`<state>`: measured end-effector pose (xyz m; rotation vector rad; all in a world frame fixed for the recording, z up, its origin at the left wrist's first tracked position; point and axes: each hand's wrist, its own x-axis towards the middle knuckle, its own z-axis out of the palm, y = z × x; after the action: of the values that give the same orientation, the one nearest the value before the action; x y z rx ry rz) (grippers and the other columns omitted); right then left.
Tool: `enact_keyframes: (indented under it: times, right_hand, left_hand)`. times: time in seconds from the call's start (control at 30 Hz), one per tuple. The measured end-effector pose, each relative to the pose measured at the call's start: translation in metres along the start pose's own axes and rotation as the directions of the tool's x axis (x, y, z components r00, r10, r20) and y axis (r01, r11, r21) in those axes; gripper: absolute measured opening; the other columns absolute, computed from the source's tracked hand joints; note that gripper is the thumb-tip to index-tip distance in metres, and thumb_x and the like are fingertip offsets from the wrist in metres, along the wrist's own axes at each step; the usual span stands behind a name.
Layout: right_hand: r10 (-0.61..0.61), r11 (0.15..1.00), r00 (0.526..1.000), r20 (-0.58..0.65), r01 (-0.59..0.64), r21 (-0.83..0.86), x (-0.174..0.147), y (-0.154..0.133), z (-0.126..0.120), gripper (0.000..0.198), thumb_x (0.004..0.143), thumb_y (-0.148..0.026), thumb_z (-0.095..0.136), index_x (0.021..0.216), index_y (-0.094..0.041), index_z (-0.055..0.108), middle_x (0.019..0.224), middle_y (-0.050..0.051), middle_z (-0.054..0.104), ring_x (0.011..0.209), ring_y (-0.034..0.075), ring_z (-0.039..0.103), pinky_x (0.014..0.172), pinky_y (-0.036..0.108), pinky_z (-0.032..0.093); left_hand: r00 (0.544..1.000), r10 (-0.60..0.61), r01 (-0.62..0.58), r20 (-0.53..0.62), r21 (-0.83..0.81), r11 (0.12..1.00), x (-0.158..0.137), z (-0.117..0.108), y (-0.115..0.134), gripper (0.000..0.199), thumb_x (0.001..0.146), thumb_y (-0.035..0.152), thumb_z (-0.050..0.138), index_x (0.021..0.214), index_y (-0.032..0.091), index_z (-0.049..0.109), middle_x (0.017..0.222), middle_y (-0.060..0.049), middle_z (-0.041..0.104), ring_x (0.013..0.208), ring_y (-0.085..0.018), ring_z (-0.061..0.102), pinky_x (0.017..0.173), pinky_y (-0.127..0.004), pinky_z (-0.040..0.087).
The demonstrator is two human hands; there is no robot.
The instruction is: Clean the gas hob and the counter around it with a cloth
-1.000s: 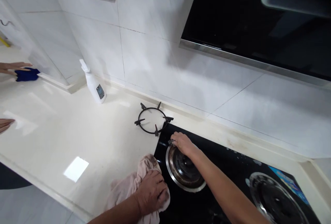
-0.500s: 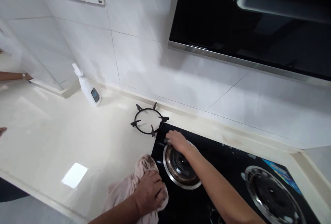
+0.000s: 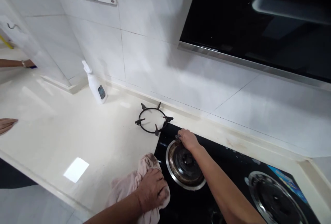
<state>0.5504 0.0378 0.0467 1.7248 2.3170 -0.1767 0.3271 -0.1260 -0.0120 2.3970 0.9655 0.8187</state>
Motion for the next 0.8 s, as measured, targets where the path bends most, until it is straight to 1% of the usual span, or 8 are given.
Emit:
enact_keyframes:
  times: [0.17, 0.23, 0.3, 0.4, 0.47, 0.53, 0.67, 0.8]
  right_hand:
    - [-0.186, 0.981, 0.982, 0.025, 0.184, 0.069, -0.002, -0.029, 0.009, 0.012, 0.093, -0.021, 0.051, 0.093, -0.024, 0.064, 0.104, 0.004, 0.062, 0.095, 0.018, 0.051, 0.077, 0.028, 0.032]
    - [-0.186, 0.978, 0.983, 0.008, 0.184, 0.101, 0.000, -0.026, 0.012, 0.012, 0.093, -0.023, 0.051, 0.091, -0.024, 0.063, 0.104, 0.003, 0.062, 0.094, 0.017, 0.051, 0.077, 0.027, 0.032]
    - [-0.114, 0.985, 0.993, -0.026, 0.116, 0.131, 0.003, -0.007, 0.014, 0.013, 0.094, -0.024, 0.050, 0.093, -0.022, 0.062, 0.103, 0.004, 0.061, 0.094, 0.017, 0.052, 0.078, 0.027, 0.033]
    - [0.045, 0.983, 0.996, -0.071, -0.032, 0.183, -0.002, 0.036, 0.021, 0.014, 0.095, -0.023, 0.046, 0.096, -0.020, 0.060, 0.103, 0.005, 0.060, 0.096, 0.016, 0.053, 0.080, 0.026, 0.034]
    - [0.153, 0.967, 0.985, -0.085, -0.132, 0.217, -0.015, 0.059, 0.030, 0.015, 0.096, -0.023, 0.043, 0.098, -0.021, 0.058, 0.103, 0.005, 0.060, 0.095, 0.016, 0.054, 0.079, 0.025, 0.035]
    - [0.256, 0.944, 0.962, -0.091, -0.228, 0.238, -0.034, 0.072, 0.040, 0.016, 0.097, -0.025, 0.042, 0.100, -0.021, 0.057, 0.103, 0.005, 0.060, 0.092, 0.016, 0.055, 0.075, 0.025, 0.035]
    - [0.402, 0.895, 0.911, -0.088, -0.371, 0.249, -0.078, 0.073, 0.059, 0.015, 0.097, -0.026, 0.042, 0.096, -0.022, 0.056, 0.099, 0.004, 0.059, 0.084, 0.016, 0.055, 0.069, 0.026, 0.033]
    - [0.503, 0.846, 0.861, -0.078, -0.472, 0.249, -0.123, 0.052, 0.074, 0.013, 0.095, -0.022, 0.043, 0.099, -0.020, 0.055, 0.101, 0.004, 0.059, 0.081, 0.015, 0.057, 0.066, 0.026, 0.031]
  left_hand:
    - [1.000, -0.009, 0.009, 0.010, -0.004, 1.000, 0.000, 0.000, 0.000, 0.008, 0.079, 0.017, 0.057, 0.084, 0.021, 0.062, 0.083, -0.004, 0.058, 0.086, -0.021, 0.050, 0.077, -0.038, 0.041]
    - [1.000, -0.005, 0.005, 0.005, -0.003, 1.000, 0.000, -0.001, 0.000, 0.008, 0.080, 0.018, 0.056, 0.085, 0.021, 0.062, 0.084, -0.004, 0.059, 0.086, -0.021, 0.051, 0.078, -0.038, 0.041]
    - [1.000, -0.001, 0.001, 0.000, -0.004, 1.000, 0.000, -0.001, 0.000, 0.009, 0.081, 0.018, 0.056, 0.085, 0.021, 0.063, 0.084, -0.005, 0.059, 0.087, -0.021, 0.051, 0.079, -0.038, 0.041]
    - [1.000, -0.006, 0.006, -0.002, -0.011, 1.000, 0.000, -0.002, 0.000, 0.013, 0.078, 0.015, 0.056, 0.087, 0.021, 0.063, 0.086, -0.005, 0.059, 0.087, -0.021, 0.050, 0.079, -0.038, 0.042]
    - [1.000, -0.013, 0.013, 0.001, -0.018, 1.000, 0.000, -0.002, 0.000, 0.017, 0.076, 0.012, 0.055, 0.088, 0.020, 0.064, 0.087, -0.005, 0.060, 0.087, -0.021, 0.050, 0.079, -0.038, 0.042]
    - [1.000, -0.011, 0.011, 0.009, -0.021, 1.000, 0.000, -0.003, 0.000, 0.019, 0.077, 0.011, 0.054, 0.090, 0.020, 0.064, 0.088, -0.005, 0.060, 0.088, -0.021, 0.050, 0.080, -0.038, 0.042]
    - [1.000, 0.007, -0.006, 0.026, -0.026, 1.000, 0.001, -0.005, -0.001, 0.016, 0.080, 0.013, 0.053, 0.090, 0.019, 0.064, 0.089, -0.005, 0.060, 0.088, -0.021, 0.051, 0.082, -0.039, 0.041]
    - [0.999, 0.002, -0.001, 0.037, -0.042, 0.999, 0.004, -0.007, -0.002, 0.016, 0.083, 0.014, 0.052, 0.091, 0.020, 0.064, 0.090, -0.005, 0.060, 0.090, -0.021, 0.050, 0.083, -0.040, 0.041]
